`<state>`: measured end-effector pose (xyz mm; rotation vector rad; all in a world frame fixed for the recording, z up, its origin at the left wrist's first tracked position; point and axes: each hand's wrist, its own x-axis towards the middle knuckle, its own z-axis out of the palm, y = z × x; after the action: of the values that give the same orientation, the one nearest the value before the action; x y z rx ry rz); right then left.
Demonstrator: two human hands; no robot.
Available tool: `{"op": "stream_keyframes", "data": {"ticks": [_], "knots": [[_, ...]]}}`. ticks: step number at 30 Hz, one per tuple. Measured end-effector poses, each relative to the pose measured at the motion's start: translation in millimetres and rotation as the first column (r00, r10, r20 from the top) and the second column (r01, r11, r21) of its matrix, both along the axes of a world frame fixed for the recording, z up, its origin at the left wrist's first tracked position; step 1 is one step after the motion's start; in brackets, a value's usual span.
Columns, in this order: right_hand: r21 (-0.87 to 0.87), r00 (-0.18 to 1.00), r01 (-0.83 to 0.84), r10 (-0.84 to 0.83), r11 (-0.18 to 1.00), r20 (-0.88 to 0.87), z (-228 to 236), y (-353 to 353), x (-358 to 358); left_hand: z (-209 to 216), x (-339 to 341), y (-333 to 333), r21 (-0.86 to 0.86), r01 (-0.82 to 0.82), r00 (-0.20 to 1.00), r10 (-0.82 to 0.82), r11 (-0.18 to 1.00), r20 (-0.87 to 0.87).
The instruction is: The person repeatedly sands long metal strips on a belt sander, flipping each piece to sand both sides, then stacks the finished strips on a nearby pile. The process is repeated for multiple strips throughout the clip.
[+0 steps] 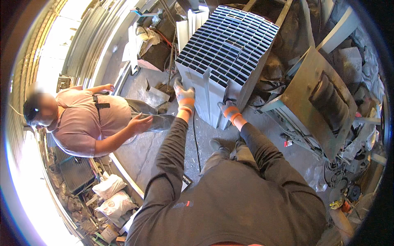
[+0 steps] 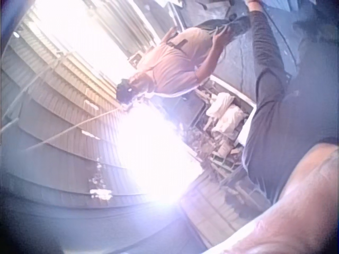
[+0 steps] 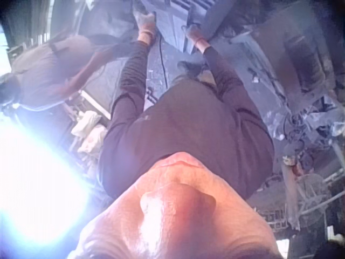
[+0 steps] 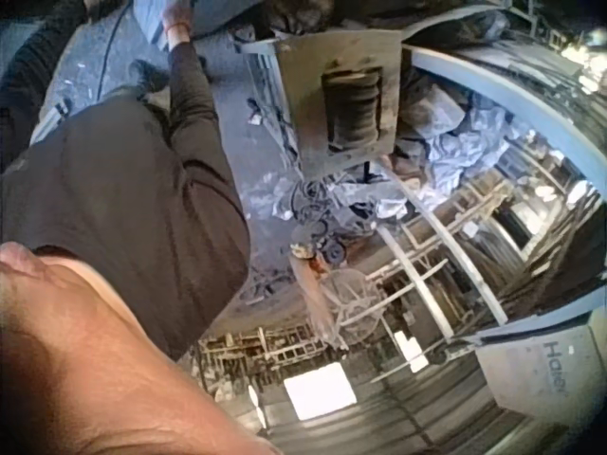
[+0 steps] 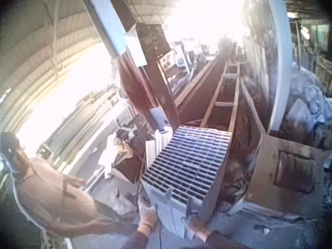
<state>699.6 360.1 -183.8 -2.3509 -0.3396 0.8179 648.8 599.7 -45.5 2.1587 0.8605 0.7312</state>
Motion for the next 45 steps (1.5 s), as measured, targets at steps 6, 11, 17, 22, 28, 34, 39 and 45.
{"op": "stream_keyframes", "data": {"ticks": [6,11,17,22,28,34,39,45], "knots": [[-0.126,0.849,-0.465,0.482,0.876,0.219,-26.0,35.5,11.2,-53.3,65.3,117.2,-0.539,0.154,0.987,-0.109,0.828,0.116],[0.316,0.839,0.292,-0.083,0.903,-0.538,-18.4,48.2,8.1,-54.4,76.8,117.3,-0.775,0.203,0.975,-0.053,0.599,0.214],[0.369,0.622,0.648,-0.184,0.666,-0.761,-10.8,29.0,-15.5,-52.4,68.6,107.1,-0.767,0.261,0.961,-0.082,0.586,0.264],[0.251,0.985,-0.171,0.173,0.953,0.013,-44.6,-11.2,-5.3,-82.2,33.9,79.8,-0.135,0.047,0.999,-0.045,0.990,0.017],[-0.366,0.412,-0.759,0.833,0.538,0.369,-62.4,-167.5,-34.9,-127.5,-188.3,-31.1,-0.196,0.212,0.900,-0.269,0.957,-0.342],[-0.268,0.953,-0.188,0.109,0.945,-0.283,-85.1,-344.4,-78.6,-123.9,-428.1,-152.4,-0.465,-0.097,0.551,-0.342,0.880,-0.761],[-0.470,0.924,-0.301,0.132,0.830,-0.359,-148.9,-419.6,-112.5,-110.3,-479.6,-185.5,-0.606,-0.159,0.535,-0.447,0.780,-0.716],[-0.208,0.829,-0.542,0.478,0.815,-0.289,-170.5,-372.0,-102.2,-115.8,-461.4,-171.3,-0.653,-0.070,0.598,-0.492,0.754,-0.633]]}}
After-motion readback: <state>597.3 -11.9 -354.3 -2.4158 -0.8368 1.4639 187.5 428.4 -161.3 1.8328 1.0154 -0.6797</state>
